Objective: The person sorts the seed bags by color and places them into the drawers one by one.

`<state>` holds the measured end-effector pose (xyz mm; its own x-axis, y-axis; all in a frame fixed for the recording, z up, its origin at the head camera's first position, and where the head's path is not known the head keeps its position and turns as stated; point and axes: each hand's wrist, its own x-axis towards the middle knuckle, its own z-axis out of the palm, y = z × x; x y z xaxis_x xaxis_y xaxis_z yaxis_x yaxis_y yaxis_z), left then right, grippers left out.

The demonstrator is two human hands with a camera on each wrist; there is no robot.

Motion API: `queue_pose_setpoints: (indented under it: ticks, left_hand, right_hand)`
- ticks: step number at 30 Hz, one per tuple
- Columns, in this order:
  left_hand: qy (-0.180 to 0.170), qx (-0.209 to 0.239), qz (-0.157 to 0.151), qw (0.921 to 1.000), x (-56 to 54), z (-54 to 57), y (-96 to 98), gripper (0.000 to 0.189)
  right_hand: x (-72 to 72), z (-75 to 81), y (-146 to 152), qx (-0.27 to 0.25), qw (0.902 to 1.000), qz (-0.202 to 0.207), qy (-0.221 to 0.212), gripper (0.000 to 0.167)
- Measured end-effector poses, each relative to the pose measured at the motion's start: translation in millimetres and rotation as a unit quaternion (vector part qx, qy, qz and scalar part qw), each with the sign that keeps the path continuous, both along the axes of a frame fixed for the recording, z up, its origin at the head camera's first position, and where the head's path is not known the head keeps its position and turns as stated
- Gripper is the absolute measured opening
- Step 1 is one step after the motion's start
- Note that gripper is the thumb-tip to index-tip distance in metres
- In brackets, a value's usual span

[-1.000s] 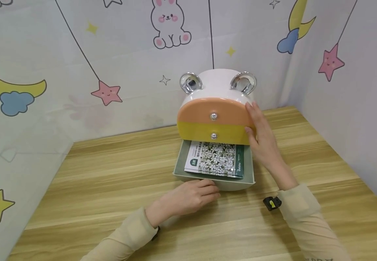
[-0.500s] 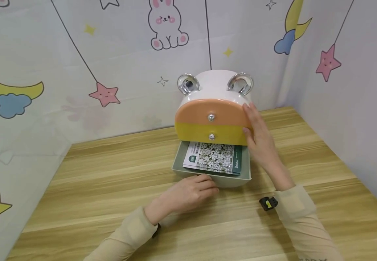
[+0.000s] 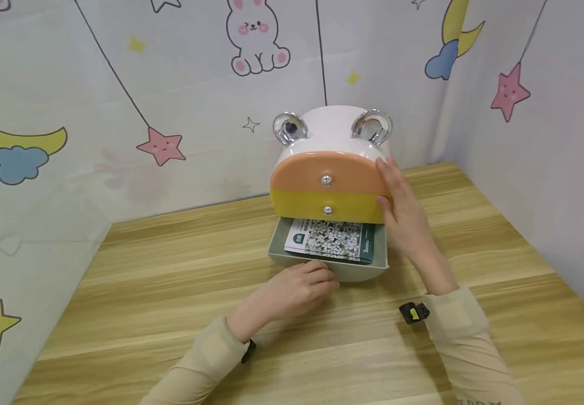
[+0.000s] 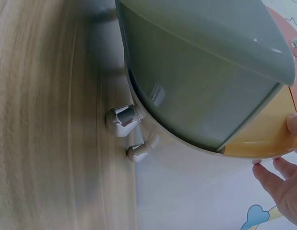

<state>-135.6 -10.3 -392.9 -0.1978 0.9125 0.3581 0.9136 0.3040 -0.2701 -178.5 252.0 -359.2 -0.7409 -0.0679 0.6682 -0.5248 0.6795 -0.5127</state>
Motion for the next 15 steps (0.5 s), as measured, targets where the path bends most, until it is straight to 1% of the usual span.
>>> queue_pose_setpoints:
  ticks: [3, 8, 10, 15]
  left_hand:
    - [-0.009, 0.000, 0.002, 1.0000, -1.3, 1.5, 0.8, 0.020]
    - [-0.019, -0.006, 0.021, 0.9996, -5.1, 4.4, 3.7, 0.020]
    - [-0.020, -0.007, 0.027, 0.9994, -7.0, 5.3, 5.3, 0.021]
    - [-0.018, -0.011, 0.030, 0.9993, -9.6, 5.7, 8.3, 0.022]
  right_hand:
    - [0.3, 1.1, -0.5, 0.003, 1.0000, 0.000, -0.001, 0.065]
    - [0.6, 2.3, -1.1, 0.008, 1.0000, -0.003, -0.003, 0.065]
    - [1.0, 2.6, -1.1, 0.009, 0.9999, -0.003, -0.005, 0.065]
    - [1.7, 2.0, -0.9, 0.008, 0.9999, -0.003, -0.006, 0.065]
